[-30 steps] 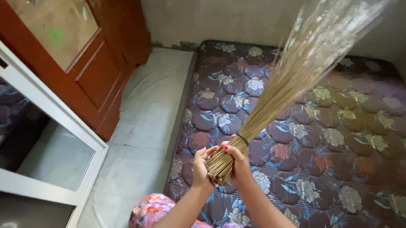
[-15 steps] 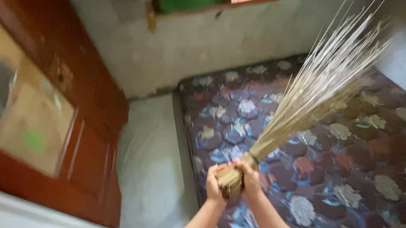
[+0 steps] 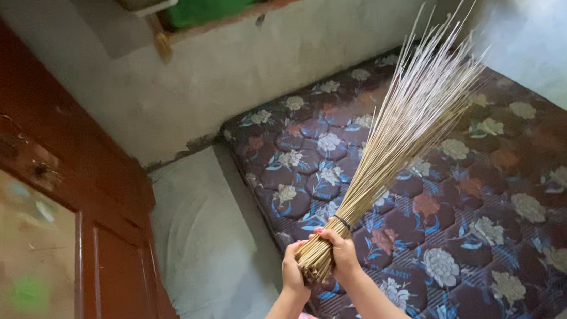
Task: The person hits a mattress with a broom to remove dust while sitting on the floor.
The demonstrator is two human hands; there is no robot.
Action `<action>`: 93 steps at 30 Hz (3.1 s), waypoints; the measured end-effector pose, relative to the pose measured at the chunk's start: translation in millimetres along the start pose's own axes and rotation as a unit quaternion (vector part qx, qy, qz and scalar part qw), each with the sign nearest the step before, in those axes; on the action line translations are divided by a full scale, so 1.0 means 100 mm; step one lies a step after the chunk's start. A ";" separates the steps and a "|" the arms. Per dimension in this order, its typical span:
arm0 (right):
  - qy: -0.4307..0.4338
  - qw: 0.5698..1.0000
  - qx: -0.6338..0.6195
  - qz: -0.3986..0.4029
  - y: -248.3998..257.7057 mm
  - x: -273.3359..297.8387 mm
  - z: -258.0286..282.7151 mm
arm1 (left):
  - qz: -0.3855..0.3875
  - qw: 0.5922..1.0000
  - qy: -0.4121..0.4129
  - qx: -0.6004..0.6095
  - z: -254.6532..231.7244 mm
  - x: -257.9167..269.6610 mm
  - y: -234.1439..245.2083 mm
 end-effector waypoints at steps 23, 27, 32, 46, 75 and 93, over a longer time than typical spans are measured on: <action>0.110 0.978 0.056 -0.167 -0.22 -3.16 -0.45 | 0.090 0.831 0.237 -0.495 -0.99 -3.58 0.68; 0.129 0.964 0.080 -0.220 -0.45 -3.34 -0.51 | 0.076 0.842 0.267 -0.463 -1.26 -4.08 0.75; 0.147 0.951 0.084 -0.259 -0.67 -3.66 -0.76 | 0.114 0.795 0.330 -0.496 -1.25 -4.62 0.95; 0.108 0.831 0.326 -0.437 -1.60 -5.32 -2.02 | 0.159 0.650 0.438 -0.600 -3.05 -6.86 1.90; -0.180 0.583 0.472 -0.637 2.49 -4.75 -3.61 | 0.211 0.252 -0.140 -0.934 -1.43 -9.87 3.90; -0.001 0.661 0.551 -0.509 0.91 -5.42 -3.49 | 0.162 0.429 -0.234 -0.857 -1.51 -10.10 3.83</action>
Point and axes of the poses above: each hand's wrist, its own x-axis away from the middle knuckle, its own y-axis out of the back of the hand, z = x × y, the point moved 9 cm from there along -x, towards the middle knuckle, and after that the axes turned 2 degrees about -x, right-handed, at the moved point
